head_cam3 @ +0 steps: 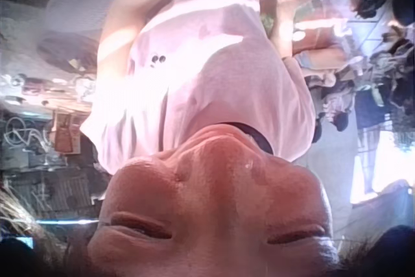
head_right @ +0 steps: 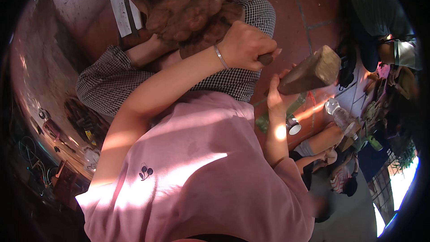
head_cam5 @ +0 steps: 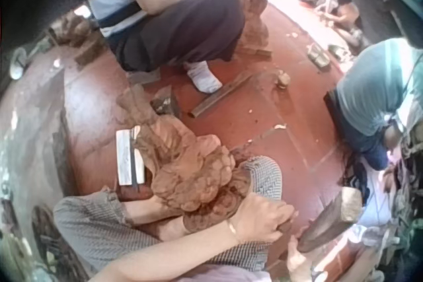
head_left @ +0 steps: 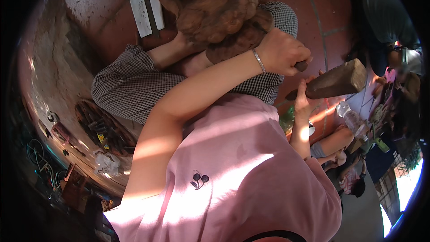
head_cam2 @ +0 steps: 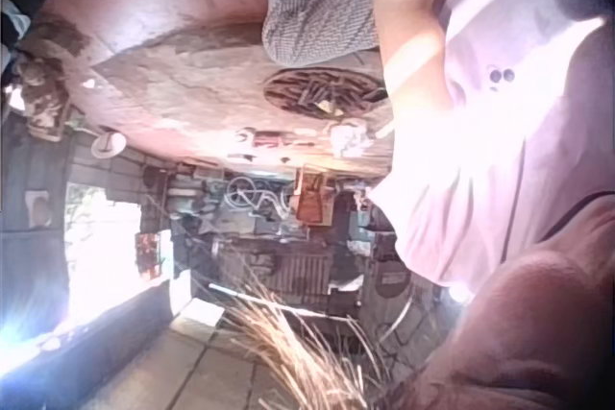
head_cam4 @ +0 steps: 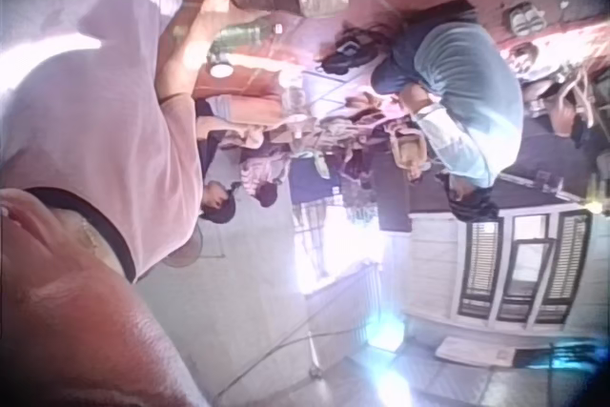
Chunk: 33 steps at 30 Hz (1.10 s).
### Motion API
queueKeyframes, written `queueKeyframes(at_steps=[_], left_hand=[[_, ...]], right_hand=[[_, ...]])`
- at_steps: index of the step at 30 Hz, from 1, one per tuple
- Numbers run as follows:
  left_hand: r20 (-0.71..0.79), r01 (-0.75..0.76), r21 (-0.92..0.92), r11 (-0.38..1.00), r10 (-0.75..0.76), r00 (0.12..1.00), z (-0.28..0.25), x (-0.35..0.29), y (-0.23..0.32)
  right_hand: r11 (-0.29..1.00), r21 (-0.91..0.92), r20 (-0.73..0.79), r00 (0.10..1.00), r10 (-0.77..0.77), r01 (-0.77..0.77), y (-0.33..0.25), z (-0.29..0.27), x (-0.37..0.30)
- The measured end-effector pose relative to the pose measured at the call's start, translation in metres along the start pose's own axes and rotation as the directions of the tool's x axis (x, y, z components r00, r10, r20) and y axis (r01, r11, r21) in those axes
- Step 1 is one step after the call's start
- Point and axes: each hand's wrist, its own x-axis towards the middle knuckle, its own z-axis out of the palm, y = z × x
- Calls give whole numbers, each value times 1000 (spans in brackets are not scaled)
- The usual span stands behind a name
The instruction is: The person sits on the floor and carves a large piece of wood using a chisel and a wooden mallet. They repeatedly strike the chisel to shape the wood, occasionally adjusting their grip and the wood's position.
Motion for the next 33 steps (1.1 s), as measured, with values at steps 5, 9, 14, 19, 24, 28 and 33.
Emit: queueKeyframes(at_steps=[5, 9, 14, 19, 24, 28, 33], left_hand=[[-12, -16, -49, 999, 16, 1000, 4, -1, -5], [14, 36, -125, 992, -35, 999, -14, 5, -5], [-32, 94, -164, 982, -101, 994, -20, 10, -11], [-24, 165, -103, 981, -168, 985, -18, 9, -20], [46, 102, -134, 986, -97, 994, -10, 6, -16], [29, 149, -153, 977, -146, 989, -10, 11, -7], [-185, 239, -126, 963, -259, 948, -11, 24, -14]], right_hand=[[992, -21, -15, 992, -125, 125, -8, 0, 6], [977, -90, 3, 981, -193, 192, 1, -4, 5], [898, -381, 67, 976, -209, 218, -8, -11, 13], [849, -361, 85, 920, -382, 386, 1, -16, 21], [882, -415, 43, 973, -226, 223, -10, -15, 26], [914, -325, 103, 970, -222, 243, -4, -20, 27], [971, -79, 27, 975, -222, 224, -17, -13, 35]])
